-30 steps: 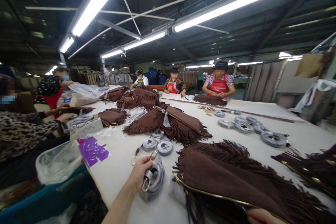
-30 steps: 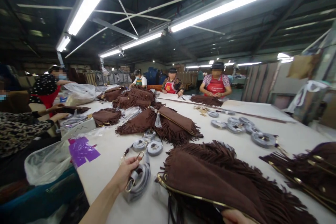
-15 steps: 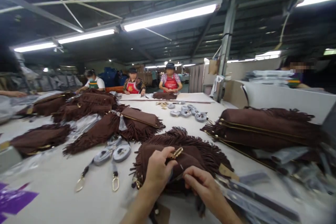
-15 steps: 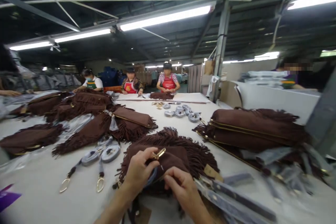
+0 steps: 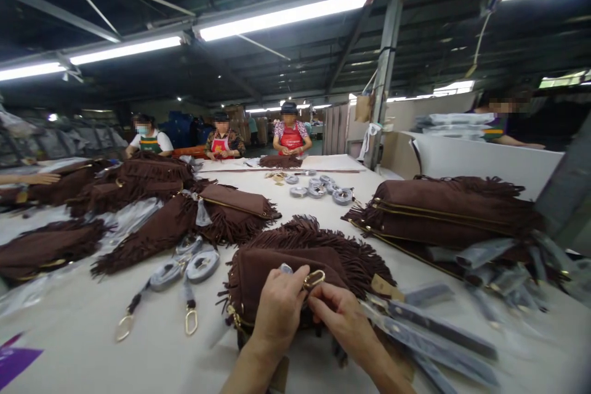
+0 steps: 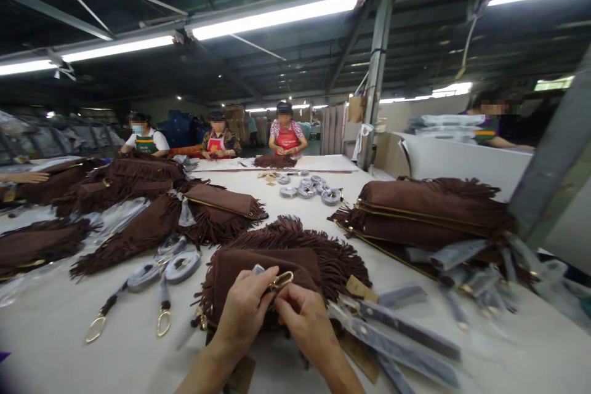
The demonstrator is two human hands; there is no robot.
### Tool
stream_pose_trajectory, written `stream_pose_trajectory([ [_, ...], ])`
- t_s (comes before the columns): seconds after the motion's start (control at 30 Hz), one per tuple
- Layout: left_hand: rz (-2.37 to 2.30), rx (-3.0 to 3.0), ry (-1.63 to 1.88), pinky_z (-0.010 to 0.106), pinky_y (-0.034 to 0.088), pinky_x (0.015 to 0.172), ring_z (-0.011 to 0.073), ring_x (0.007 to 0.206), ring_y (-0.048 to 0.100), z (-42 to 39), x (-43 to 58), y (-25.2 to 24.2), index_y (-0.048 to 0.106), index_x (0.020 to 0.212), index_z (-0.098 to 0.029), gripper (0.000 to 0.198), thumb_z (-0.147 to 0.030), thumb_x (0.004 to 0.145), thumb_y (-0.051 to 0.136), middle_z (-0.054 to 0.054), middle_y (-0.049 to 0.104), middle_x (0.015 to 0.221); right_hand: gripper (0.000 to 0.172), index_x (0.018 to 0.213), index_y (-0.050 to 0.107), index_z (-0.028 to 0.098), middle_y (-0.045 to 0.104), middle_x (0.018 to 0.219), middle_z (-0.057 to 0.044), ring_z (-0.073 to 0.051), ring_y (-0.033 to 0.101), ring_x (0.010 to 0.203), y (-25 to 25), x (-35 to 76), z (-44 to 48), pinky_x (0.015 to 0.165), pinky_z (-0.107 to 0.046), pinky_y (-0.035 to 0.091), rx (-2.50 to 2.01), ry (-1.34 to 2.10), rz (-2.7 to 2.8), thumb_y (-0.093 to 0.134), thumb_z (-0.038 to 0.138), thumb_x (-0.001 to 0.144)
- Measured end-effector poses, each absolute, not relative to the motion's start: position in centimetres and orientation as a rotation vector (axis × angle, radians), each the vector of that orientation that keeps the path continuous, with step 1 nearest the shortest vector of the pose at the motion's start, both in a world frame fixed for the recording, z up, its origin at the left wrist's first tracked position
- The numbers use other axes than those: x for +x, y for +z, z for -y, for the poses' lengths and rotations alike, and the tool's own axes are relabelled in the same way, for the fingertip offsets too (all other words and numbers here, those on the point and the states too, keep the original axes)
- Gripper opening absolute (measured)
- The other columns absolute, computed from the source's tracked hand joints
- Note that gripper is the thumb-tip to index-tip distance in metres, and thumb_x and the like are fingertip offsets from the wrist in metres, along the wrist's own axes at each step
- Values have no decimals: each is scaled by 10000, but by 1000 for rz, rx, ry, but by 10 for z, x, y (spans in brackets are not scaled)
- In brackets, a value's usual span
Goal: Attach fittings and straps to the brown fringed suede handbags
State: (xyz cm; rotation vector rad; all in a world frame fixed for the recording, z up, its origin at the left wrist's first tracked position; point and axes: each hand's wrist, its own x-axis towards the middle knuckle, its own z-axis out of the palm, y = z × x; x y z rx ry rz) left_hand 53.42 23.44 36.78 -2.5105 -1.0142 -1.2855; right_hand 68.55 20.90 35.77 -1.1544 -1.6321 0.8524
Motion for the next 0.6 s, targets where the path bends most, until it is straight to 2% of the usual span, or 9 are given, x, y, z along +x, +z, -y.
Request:
stream_pose_trajectory([
  [0.1, 945, -2614, -1315, 374, 490, 751, 217, 785, 656, -227, 533, 372, 613, 1057, -151, 272, -32, 892, 434, 82, 722, 924, 300, 621, 537, 199, 528, 567, 29, -135, 465, 552, 355, 684, -210, 535, -244, 336, -1140, 861, 1615, 504, 386, 852],
  [0.23, 925, -2772, -1470, 372, 468, 930, 215, 1014, 613, -218, 526, 373, 601, 1114, -168, 341, -27, 855, 428, 94, 668, 1099, 259, 639, 532, 198, 487, 583, 39, -129, 438, 563, 349, 683, -211, 542, -242, 330, -1143, 800, 1656, 487, 341, 850],
  [0.37, 968, -2835, -1655, 382, 369, 1085, 163, 959, 621, -220, 522, 370, 628, 1054, -190, 313, -45, 914, 388, 55, 665, 997, 242, 653, 530, 200, 445, 588, 49, -125, 417, 562, 346, 681, -211, 532, -243, 307, -1157, 746, 1687, 477, 324, 854],
  [0.5, 983, -2818, -1719, 325, 416, 1036, 149, 904, 620, -225, 523, 365, 626, 927, -176, 221, -84, 939, 425, 52, 656, 941, 236, 661, 552, 200, 475, 585, 45, -129, 441, 560, 350, 682, -210, 532, -244, 320, -1181, 733, 1706, 472, 319, 848],
  [0.6, 1007, -2757, -1657, 283, 466, 940, 162, 910, 611, -227, 524, 361, 587, 846, -175, 197, -87, 934, 435, 64, 643, 941, 253, 678, 585, 206, 557, 602, 31, -143, 525, 581, 350, 685, -209, 554, -241, 378, -1180, 712, 1753, 473, 323, 872],
])
